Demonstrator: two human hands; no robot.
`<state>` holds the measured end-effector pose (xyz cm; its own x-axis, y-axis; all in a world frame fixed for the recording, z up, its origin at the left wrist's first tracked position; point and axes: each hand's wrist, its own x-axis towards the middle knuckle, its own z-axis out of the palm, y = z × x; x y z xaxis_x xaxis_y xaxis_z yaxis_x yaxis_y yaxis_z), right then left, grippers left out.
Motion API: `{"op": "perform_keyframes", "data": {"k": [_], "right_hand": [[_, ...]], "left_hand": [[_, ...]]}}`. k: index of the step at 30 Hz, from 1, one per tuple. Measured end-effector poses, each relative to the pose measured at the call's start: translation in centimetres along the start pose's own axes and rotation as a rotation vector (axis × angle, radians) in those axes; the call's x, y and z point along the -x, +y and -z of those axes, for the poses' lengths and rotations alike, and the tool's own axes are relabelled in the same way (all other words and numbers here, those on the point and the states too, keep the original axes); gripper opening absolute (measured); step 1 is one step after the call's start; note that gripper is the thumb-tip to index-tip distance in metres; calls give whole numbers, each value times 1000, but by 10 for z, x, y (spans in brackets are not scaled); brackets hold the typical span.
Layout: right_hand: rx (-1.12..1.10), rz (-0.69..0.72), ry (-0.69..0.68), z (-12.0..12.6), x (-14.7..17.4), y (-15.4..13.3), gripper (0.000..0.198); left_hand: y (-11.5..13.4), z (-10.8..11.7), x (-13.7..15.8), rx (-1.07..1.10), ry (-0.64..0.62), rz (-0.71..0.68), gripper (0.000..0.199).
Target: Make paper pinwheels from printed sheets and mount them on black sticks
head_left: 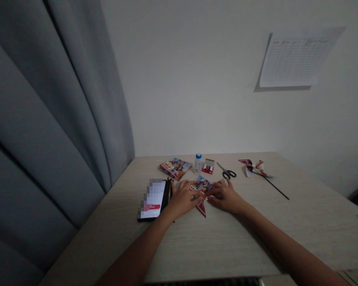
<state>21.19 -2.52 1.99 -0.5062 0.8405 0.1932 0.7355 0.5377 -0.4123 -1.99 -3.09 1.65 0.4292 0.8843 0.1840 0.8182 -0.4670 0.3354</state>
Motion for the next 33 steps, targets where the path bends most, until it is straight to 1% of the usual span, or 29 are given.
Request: {"op": "perform_keyframes", "data": {"k": [4,12,17,23,27,31,33], "right_hand": [[-31,21,3,1,0,3,26],[81,63,16,1,2,-1,23],[69,52,29,0,1,-2,22],[45,35,11,-1,0,1,24],[40,32,9,-1,0,2,24],[37,31,6,-1,1,2,26],[40,30,-3,-1,1,1,26]], "left_hand": [[0,0,0,1,-5,-14,25],[-2,-3,-1,2,24,-16,22],[-2,-7,-2,32,64,-18,20],[-7,-12,-4,51,120,8,21],[-6,-9,-1,-3,119,-46,24],[-1,-1,2,-100,135,-150,24],[1,2,2,-134,144,-180,25]]}}
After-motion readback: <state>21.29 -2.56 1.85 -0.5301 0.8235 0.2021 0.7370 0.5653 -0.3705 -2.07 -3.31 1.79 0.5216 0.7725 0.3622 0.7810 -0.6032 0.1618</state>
